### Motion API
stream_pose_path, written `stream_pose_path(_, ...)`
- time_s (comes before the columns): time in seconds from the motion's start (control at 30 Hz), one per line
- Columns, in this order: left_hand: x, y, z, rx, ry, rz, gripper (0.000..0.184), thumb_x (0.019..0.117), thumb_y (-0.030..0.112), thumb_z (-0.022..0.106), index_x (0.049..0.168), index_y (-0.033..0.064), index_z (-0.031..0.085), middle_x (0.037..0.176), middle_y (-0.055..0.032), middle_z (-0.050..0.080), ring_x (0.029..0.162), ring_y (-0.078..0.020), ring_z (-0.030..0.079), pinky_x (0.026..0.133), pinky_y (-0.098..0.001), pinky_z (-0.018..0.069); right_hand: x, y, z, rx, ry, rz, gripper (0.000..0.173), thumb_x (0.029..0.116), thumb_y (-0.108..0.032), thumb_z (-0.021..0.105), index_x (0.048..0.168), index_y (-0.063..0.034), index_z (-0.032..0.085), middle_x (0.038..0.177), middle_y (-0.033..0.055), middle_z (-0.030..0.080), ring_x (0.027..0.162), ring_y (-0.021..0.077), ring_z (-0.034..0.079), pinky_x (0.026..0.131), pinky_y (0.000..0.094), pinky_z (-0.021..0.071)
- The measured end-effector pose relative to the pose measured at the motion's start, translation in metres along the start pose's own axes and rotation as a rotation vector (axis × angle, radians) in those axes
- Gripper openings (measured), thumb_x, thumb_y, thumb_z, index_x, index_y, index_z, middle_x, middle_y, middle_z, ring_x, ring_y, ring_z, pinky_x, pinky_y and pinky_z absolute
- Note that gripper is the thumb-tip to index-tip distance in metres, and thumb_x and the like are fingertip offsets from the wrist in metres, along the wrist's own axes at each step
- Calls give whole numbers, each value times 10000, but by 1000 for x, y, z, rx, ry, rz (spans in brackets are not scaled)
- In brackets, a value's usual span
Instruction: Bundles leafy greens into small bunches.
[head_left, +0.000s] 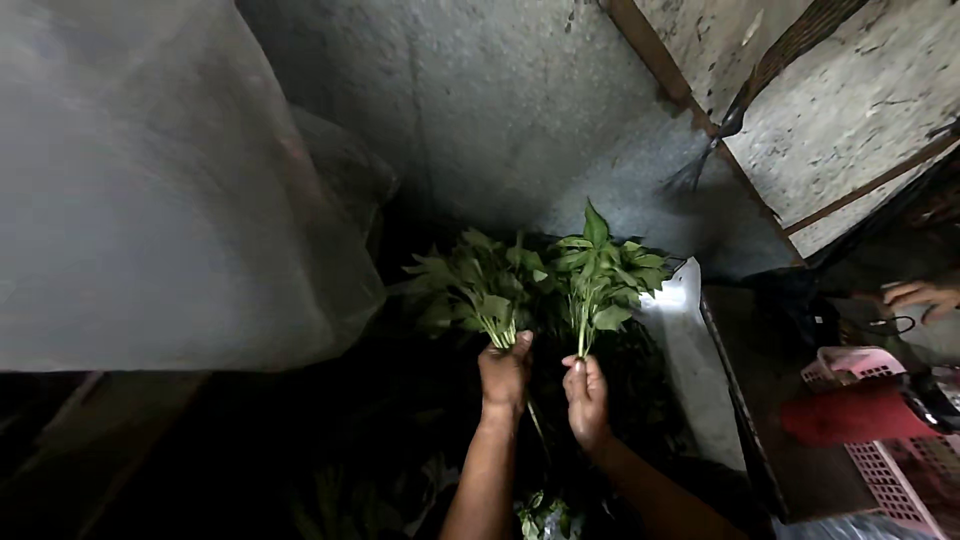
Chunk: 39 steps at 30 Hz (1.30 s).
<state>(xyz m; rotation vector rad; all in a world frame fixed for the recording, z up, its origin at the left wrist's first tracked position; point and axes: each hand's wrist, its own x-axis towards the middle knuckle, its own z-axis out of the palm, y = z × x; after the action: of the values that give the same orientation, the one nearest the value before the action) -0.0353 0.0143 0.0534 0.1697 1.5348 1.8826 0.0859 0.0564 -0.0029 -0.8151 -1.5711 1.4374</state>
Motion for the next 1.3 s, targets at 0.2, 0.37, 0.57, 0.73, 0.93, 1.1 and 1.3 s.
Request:
stream_pose_path(0.2,-14,-9,7,-12,-180,61,45,940,-17,680,906,6,662,698,-14,637,487,-53,490,448,-203,416,-13,-10,-1,-63,-220,60,315,1083,-168,372,996,-5,627,653,-59,454,554,12,422,544,192,402)
stream_pose_path(0.37,-34,-23,14,52,-231,133,26,973,0,637,948,3,647,748,-12,653,615,-81,607,597,-248,541,-5,-27,-14,117,-139,354,326,1118,-205,333,1058,-5,583,647,-29,493,487,41,438,464,193,403)
stream_pose_path(0.57,-52,-19,9,-175,-60,300,144,1061,12,463,1040,-58,588,742,-77,712,684,-168,706,709,-330,614,-17,-6,-52,-704,-330,523,422,1113,-270,416,1378,23,562,1254,225,645,1092,306,658,967,463,532)
stream_pose_path(0.73,-49,-34,3,-115,165,341,205,1091,161,488,1182,-14,545,699,-7,541,547,-90,549,545,-263,527,-38,-35,-64,-852,-264,269,674,1070,-476,449,1578,-44,355,1578,213,427,1466,362,411,1208,540,330)
stream_pose_path(0.93,-82,-54,17,-502,-88,236,224,1123,152,315,1071,29,495,753,-36,629,720,-150,664,753,-329,599,-58,-71,-34,-702,-528,160,537,1121,-301,360,1583,-27,336,1547,197,476,1432,278,475,1207,460,356)
stream_pose_path(1.1,-97,-49,4,-105,-326,53,291,1094,101,432,1353,-30,448,1148,-164,685,1042,-202,679,925,-364,558,-55,-76,-57,-814,-523,149,415,1113,-267,399,1403,-9,545,1248,231,668,1189,351,646,1058,524,482)
stream_pose_path(1.3,-139,-44,4,1156,-307,878,218,1006,189,614,1104,40,739,1099,-141,739,1056,-318,706,957,-544,530,-17,-99,-106,-1046,-690,100,407,1117,-290,379,1346,-24,584,1228,232,670,1181,384,642,1034,581,477)
